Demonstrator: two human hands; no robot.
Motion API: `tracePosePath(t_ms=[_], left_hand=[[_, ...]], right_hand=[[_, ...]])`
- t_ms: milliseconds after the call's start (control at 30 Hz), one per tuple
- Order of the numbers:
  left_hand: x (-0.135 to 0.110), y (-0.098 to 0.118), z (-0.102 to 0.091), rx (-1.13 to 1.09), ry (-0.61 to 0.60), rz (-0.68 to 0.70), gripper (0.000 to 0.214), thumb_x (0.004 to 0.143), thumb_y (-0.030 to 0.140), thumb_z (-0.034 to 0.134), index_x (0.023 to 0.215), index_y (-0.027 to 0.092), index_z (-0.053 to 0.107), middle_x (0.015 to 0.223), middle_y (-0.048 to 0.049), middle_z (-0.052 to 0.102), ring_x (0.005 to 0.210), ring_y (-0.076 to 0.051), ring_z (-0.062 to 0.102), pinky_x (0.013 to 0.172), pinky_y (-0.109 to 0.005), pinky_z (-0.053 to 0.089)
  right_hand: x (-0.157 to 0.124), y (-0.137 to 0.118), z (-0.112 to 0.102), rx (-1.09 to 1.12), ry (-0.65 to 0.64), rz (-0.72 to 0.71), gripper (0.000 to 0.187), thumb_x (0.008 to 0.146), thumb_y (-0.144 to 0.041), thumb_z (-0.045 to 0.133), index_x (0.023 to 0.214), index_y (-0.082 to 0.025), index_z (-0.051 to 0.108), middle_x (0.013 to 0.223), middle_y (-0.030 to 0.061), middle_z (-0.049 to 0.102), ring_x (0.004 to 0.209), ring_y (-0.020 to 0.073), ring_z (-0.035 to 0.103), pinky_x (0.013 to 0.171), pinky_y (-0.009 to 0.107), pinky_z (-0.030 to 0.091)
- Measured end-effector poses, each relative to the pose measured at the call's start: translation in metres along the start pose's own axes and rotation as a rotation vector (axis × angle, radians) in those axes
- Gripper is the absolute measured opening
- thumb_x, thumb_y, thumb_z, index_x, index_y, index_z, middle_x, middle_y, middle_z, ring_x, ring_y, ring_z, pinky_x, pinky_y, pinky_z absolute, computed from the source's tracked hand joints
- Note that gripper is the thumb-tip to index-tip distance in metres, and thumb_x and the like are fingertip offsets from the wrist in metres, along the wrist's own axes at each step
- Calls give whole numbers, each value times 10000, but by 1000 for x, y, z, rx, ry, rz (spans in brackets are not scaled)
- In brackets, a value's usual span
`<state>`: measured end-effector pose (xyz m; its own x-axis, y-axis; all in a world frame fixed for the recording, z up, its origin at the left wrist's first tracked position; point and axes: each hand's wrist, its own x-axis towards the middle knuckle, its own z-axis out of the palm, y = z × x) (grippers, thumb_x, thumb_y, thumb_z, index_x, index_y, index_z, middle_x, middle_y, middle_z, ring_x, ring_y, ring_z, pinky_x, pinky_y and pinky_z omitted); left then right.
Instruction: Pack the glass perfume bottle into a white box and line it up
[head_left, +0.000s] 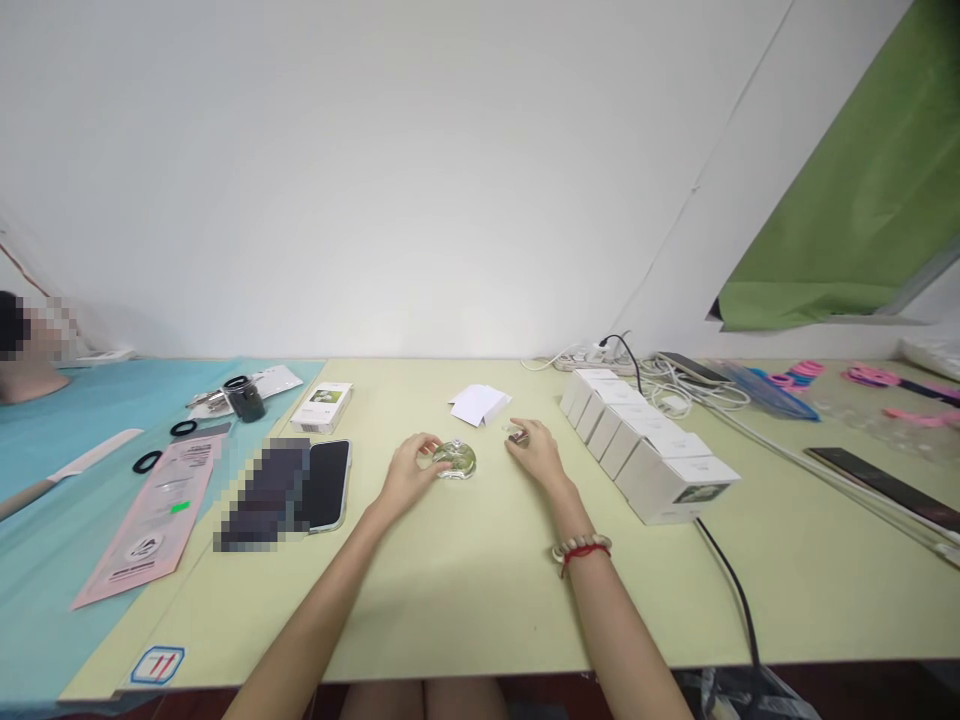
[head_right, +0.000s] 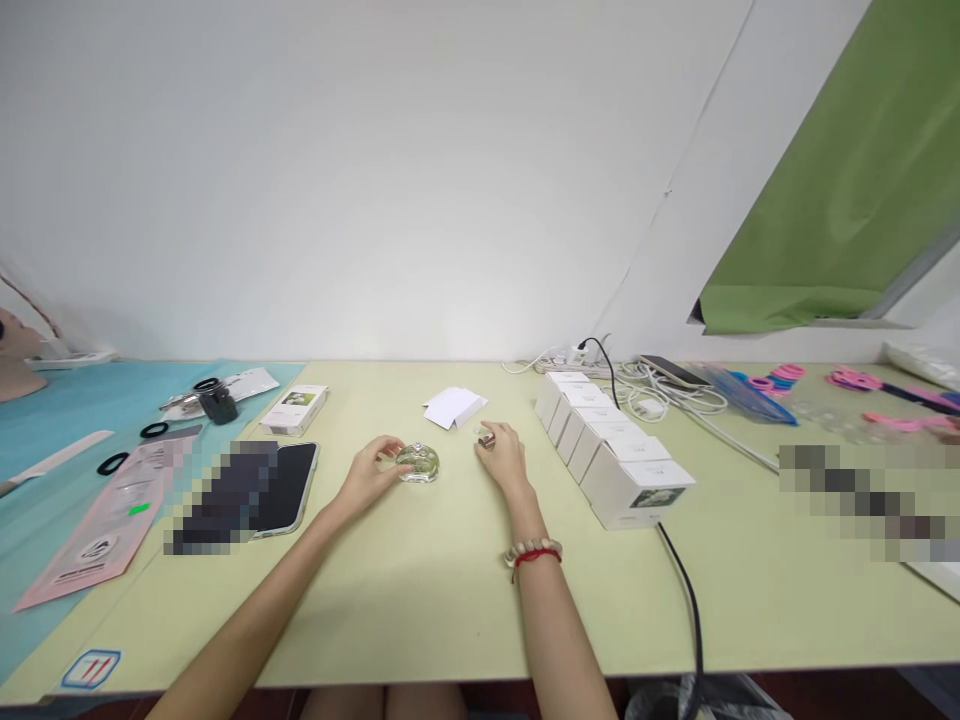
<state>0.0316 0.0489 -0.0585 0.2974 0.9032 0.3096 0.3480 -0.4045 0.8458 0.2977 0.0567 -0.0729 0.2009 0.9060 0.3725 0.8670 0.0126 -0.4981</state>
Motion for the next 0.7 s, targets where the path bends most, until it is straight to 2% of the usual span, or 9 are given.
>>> tracePosePath(t_ms=[67,133,200,300,400,500,567,633,700], left_hand=[[0,0,0,6,-1,1,321,691,339,643,952,175,553,935,-14,569,853,-119,513,798,-259,400],[-1,0,1,25,-6,9,340,693,374,639,951,175,543,931,-13,566,852,-121,511,801,-264,398],[-2,0,2,44,-16,13,360,699,424,628,931,169,524,923,-14,563,851,-123,508,797,-269,397],[-4,2,4,48,-25,8,392,715,464,604,951,169,499,920,-18,559,853,-131,506,787,-275,398],[-7,4,9,38,-41,28,407,737,450,590,1033,187,495,974,-21,562,870,-134,508,796,-277,399],[-9,0,17,38,-44,53,350,796,441,523,1040,190,511,1004,-24,566,892,-136,511,807,-281,399],[-9,-4,22,37,-38,68,338,828,441,478,1059,196,510,1024,-23,568,933,-138,514,826,-285,400],[-8,-8,25,38,-38,89,360,836,441,470,1101,200,500,1074,-27,561,982,-141,511,860,-292,398],[-7,-11,26,50,-47,110,387,836,434,473,1136,191,494,1120,-43,550,1013,-152,506,894,-309,392]], right_hand=[[0,-4,4,-38,17,-15,436,723,-275,575,1148,-176,576,1128,82,542,1050,247,455,878,406,321],[1,-7,9,-61,19,-44,347,760,-270,543,1093,-198,611,1137,63,551,1091,245,428,936,435,247],[1,-10,11,-72,10,-79,230,798,-240,502,960,-219,663,1059,34,596,1053,219,455,991,452,151],[-1,-14,11,-73,-3,-130,220,828,-212,468,805,-250,684,950,-12,634,985,194,489,1026,471,1],[-3,-21,9,102,-2,-150,165,792,-226,528,759,-246,689,874,-7,648,950,203,504,1034,474,-35],[-4,-35,6,320,22,-113,137,745,-314,603,792,-223,694,881,27,650,958,225,522,1044,497,14],[-4,-47,3,420,29,-90,241,772,-393,573,870,-203,687,950,51,641,973,219,541,1035,480,169],[-4,-59,-1,537,6,-81,332,796,-445,536,946,-181,670,1011,71,626,980,198,559,963,396,345],[-4,-71,-5,630,-46,-93,356,786,-458,548,959,-170,666,1019,74,623,972,182,573,894,325,422]])
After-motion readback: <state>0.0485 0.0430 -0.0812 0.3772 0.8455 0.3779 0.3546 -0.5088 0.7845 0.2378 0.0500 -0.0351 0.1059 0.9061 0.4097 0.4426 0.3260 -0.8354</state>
